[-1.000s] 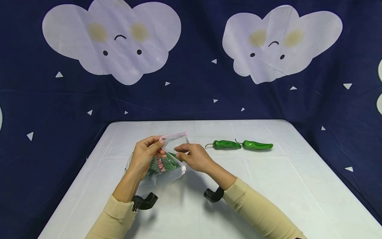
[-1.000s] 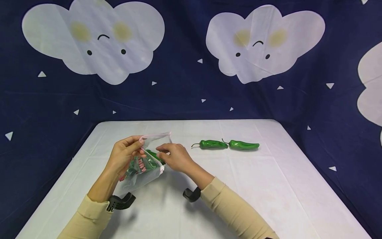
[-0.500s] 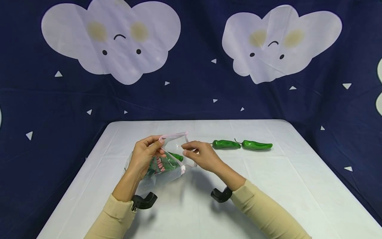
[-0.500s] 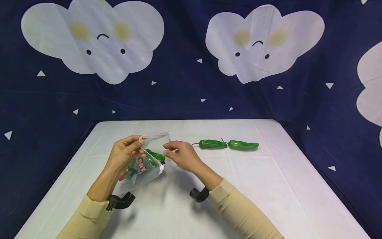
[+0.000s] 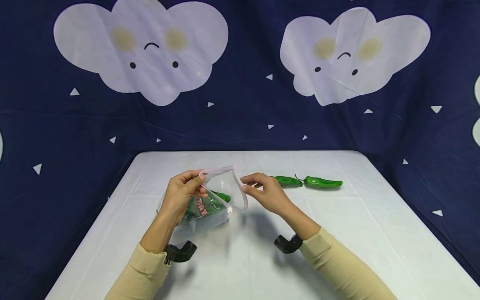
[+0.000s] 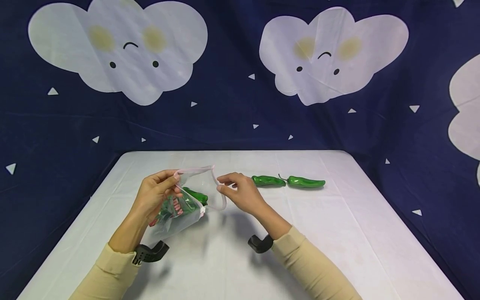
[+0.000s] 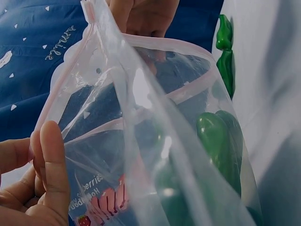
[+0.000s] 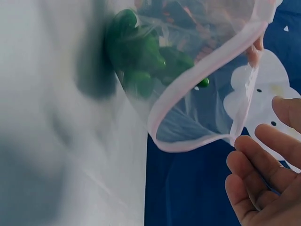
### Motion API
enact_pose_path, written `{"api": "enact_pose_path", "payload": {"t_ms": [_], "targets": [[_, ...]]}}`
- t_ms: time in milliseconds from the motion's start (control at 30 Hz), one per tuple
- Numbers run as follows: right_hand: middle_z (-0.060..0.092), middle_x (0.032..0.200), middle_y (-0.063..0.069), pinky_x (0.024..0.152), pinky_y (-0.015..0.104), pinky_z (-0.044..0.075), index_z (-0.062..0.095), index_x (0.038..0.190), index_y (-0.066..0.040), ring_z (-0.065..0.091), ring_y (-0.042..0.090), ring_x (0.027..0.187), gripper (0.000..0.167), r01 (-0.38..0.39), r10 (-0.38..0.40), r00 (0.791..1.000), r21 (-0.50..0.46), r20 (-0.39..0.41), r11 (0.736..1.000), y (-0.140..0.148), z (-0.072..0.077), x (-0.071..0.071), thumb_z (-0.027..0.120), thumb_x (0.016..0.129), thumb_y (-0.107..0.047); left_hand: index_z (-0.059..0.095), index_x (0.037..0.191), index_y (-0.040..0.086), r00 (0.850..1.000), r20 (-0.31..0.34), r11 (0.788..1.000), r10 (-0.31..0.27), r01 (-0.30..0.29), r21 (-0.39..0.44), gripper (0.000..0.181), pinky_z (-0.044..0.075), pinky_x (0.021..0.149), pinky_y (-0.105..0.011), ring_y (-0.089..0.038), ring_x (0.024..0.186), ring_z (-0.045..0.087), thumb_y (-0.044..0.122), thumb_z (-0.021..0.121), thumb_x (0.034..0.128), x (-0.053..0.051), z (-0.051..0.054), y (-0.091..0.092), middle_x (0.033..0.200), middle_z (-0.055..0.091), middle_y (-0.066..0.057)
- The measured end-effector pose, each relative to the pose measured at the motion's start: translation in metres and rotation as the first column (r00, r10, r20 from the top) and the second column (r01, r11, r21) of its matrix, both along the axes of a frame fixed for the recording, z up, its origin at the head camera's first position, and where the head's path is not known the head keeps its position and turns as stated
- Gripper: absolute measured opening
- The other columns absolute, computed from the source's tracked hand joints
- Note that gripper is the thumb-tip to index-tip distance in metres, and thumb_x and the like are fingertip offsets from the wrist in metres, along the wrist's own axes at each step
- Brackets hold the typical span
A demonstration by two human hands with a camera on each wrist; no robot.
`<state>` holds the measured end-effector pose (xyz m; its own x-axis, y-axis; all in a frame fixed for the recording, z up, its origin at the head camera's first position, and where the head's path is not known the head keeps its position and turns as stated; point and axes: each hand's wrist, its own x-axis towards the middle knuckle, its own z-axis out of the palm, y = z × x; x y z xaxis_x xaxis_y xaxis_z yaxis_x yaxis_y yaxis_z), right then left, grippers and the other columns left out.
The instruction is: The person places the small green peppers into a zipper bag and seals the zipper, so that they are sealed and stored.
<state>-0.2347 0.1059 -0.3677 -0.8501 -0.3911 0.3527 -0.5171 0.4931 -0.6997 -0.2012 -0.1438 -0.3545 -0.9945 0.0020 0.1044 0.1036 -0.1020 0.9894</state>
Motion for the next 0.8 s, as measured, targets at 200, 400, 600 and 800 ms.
{"api": "enact_pose_path", "payload": {"t_ms": [200, 400, 600, 800], "targets": [[0.07, 0.11, 0.002, 0.086, 0.033, 0.055, 0.068, 0.112, -0.014, 0.064, 0.018, 0.098, 0.027, 0.031, -0.031, 0.999, -0.025, -0.006, 0.999, 0.013, -0.004, -0.005, 0.066, 0.089, -0.027, 0.054, 0.12, -0.011, 1.0, 0.0, 1.0, 0.007, -0.007, -0.008, 0.035, 0.06, 0.059, -0.023, -0.008, 0.057, 0.061, 0.013, 0.058, 0.0937, 0.0, 0.0, -0.001, 0.081, 0.058, -0.007], [0.068, 0.113, 0.002, 0.092, 0.04, 0.054, 0.065, 0.116, -0.015, 0.063, 0.019, 0.103, 0.032, 0.098, -0.097, 0.995, -0.027, 0.025, 0.995, 0.03, -0.013, -0.011, 0.066, 0.088, -0.029, 0.053, 0.12, -0.012, 1.0, 0.003, 1.0, 0.012, -0.012, -0.005, 0.037, 0.06, 0.058, -0.023, -0.008, 0.057, 0.061, 0.013, 0.058, 0.0937, 0.0, 0.0, 0.0, 0.079, 0.058, -0.005], [0.067, 0.116, 0.006, 0.095, 0.042, 0.052, 0.063, 0.12, -0.013, 0.062, 0.023, 0.107, 0.036, 0.16, -0.159, 0.986, -0.018, 0.055, 0.987, 0.048, -0.025, -0.02, 0.066, 0.088, -0.03, 0.054, 0.12, -0.011, 1.0, -0.001, 1.0, 0.01, -0.01, -0.005, 0.035, 0.06, 0.058, -0.023, -0.007, 0.057, 0.061, 0.013, 0.058, 0.0939, 0.001, 0.0, -0.001, 0.077, 0.059, -0.002], [0.065, 0.12, 0.012, 0.098, 0.045, 0.05, 0.06, 0.123, -0.009, 0.059, 0.029, 0.113, 0.04, 0.204, -0.203, 0.975, -0.003, 0.091, 0.979, 0.065, -0.036, -0.033, 0.066, 0.088, -0.027, 0.055, 0.12, -0.01, 1.0, -0.006, 1.0, 0.006, -0.006, -0.006, 0.034, 0.06, 0.058, -0.023, -0.007, 0.057, 0.061, 0.012, 0.057, 0.094, 0.001, 0.0, -0.001, 0.074, 0.059, 0.002]]}}
